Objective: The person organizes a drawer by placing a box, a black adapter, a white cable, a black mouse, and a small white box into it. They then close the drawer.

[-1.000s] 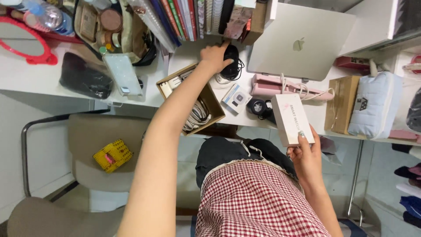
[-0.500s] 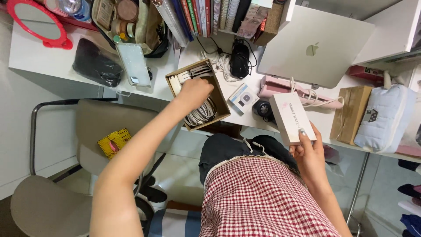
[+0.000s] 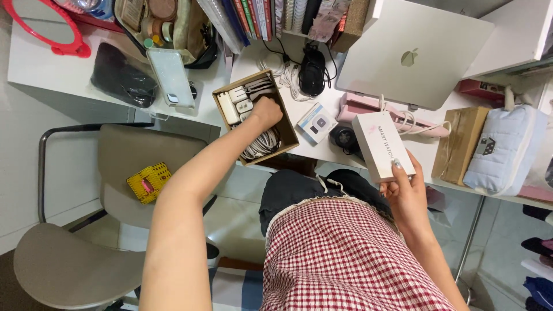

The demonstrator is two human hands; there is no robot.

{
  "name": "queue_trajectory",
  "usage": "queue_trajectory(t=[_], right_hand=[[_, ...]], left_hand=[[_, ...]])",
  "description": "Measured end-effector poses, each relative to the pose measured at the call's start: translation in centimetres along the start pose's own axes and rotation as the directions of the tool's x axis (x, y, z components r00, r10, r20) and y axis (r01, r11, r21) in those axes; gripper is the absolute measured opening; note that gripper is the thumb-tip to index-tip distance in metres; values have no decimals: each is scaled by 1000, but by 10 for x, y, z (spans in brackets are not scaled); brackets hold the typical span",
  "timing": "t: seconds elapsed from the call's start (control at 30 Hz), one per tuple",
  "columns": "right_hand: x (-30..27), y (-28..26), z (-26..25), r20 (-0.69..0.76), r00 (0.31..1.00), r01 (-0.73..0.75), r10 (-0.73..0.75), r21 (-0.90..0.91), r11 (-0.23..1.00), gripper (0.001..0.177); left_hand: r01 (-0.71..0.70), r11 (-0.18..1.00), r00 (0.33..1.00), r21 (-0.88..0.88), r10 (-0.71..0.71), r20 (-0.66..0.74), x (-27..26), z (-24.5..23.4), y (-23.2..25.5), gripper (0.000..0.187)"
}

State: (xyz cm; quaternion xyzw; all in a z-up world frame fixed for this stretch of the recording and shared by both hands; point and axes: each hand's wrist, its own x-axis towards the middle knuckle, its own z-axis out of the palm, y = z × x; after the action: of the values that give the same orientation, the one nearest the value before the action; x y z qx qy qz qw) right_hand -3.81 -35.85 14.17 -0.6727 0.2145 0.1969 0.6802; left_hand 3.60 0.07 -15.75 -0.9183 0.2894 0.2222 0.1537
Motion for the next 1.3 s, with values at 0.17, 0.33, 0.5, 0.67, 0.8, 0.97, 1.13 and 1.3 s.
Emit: queue_trajectory(t=[0.17,0.33,0.5,0.67,0.8,0.97,1.13,1.3], right_hand=[[-4,-8,0,-13,1000,-4,4,2,1000,54],[-3,-10,-18,-37,999,-20,20,-5,1000,55],[1,-19,-63,-158,983,-92,92,10,996,56],[16,-17,-87,-245,970,5,6,44,999,48],[21,-29,-77,-252,968,-16,16,3,1000,49],[13,-46,-41,-142,990,15,-17,-14,1000,48],[9,-39,-13,14,1000,-18,17,21,1000,50],[0,-34,45,124,982,-153,141,90,984,39]], left_hand=[[66,997,995,27,-64,-76,-63,-80,-15,22],[182,953,957,-241,-228,-180,-92,-105,-36,25],[381,514,919,-768,-300,255,-174,-250,-70,31],[382,160,868,-910,-401,293,-140,-280,-19,21],[260,290,739,-921,-674,-4,-55,-224,27,27],[489,446,527,-750,-836,-154,-18,-176,72,62],[461,502,520,-732,-821,-236,-109,-175,74,65],[83,842,899,-532,-294,-325,-184,-127,50,106]])
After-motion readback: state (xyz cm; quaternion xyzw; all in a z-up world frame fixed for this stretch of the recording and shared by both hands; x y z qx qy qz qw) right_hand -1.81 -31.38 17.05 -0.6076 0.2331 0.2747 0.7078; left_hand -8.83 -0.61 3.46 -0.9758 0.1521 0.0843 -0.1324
